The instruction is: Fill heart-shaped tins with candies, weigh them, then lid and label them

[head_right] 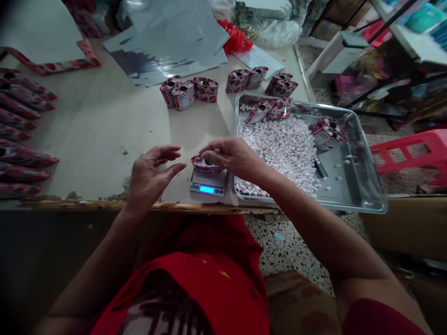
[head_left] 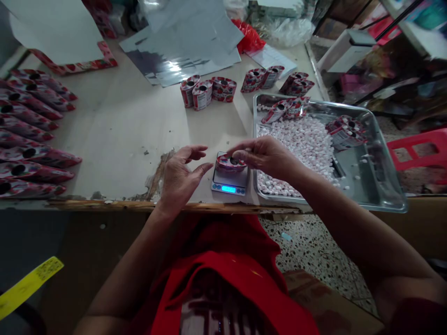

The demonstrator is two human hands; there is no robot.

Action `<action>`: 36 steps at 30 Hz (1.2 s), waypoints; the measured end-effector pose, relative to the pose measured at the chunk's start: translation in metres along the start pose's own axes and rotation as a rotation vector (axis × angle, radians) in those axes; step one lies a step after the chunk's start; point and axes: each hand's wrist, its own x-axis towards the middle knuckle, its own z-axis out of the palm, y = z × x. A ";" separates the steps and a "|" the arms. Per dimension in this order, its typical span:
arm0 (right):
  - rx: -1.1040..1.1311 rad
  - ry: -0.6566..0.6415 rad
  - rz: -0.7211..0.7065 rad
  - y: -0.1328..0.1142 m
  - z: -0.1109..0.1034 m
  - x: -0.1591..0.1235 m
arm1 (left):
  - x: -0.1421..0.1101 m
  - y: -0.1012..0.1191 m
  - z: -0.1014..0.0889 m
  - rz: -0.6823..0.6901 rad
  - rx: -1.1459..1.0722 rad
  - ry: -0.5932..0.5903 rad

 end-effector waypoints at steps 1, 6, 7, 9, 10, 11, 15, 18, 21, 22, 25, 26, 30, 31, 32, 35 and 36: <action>-0.003 0.031 0.000 -0.002 0.000 0.001 | 0.000 0.001 0.000 0.003 0.002 -0.004; -0.039 0.085 -0.037 -0.009 0.002 0.000 | 0.001 0.000 0.002 0.008 0.010 -0.012; -0.064 0.084 -0.048 -0.010 0.003 -0.001 | 0.001 -0.001 0.002 0.007 0.011 -0.015; -0.116 0.080 -0.061 -0.012 0.004 -0.002 | 0.001 -0.003 0.003 0.011 0.011 -0.025; -0.134 0.079 -0.062 -0.012 0.005 -0.003 | 0.001 -0.005 0.003 0.015 0.010 -0.031; -0.146 0.079 -0.063 -0.013 0.005 -0.003 | 0.001 -0.005 0.004 0.017 0.010 -0.037; -0.152 0.083 -0.065 -0.013 0.005 -0.002 | 0.001 -0.007 0.004 0.009 0.023 -0.068; -0.162 0.073 -0.062 -0.011 0.005 -0.002 | 0.002 -0.007 0.004 0.007 0.039 -0.089; -0.183 0.068 -0.052 -0.006 0.005 0.000 | 0.003 -0.010 0.005 0.011 0.047 -0.098; -0.193 0.059 -0.046 -0.004 0.005 0.000 | 0.003 -0.011 0.005 0.012 0.043 -0.102; -0.258 0.037 -0.008 0.002 0.009 0.003 | 0.003 -0.013 0.006 0.011 0.028 -0.115; -0.291 0.054 0.011 0.003 0.011 0.003 | 0.003 -0.013 0.006 0.009 0.027 -0.119; -0.264 0.168 0.058 -0.002 0.011 0.001 | 0.002 -0.010 0.005 0.010 0.027 -0.124; -0.184 0.191 0.062 -0.002 0.004 -0.001 | 0.001 -0.009 0.004 0.012 0.032 -0.124; -0.077 0.231 0.063 -0.001 -0.005 -0.004 | 0.001 -0.009 0.003 0.013 0.039 -0.123; 0.324 0.445 0.104 0.018 -0.054 -0.018 | 0.002 -0.009 0.000 0.012 0.067 -0.107; 0.453 0.506 0.141 0.030 -0.072 -0.024 | 0.003 -0.009 -0.001 0.011 0.074 -0.098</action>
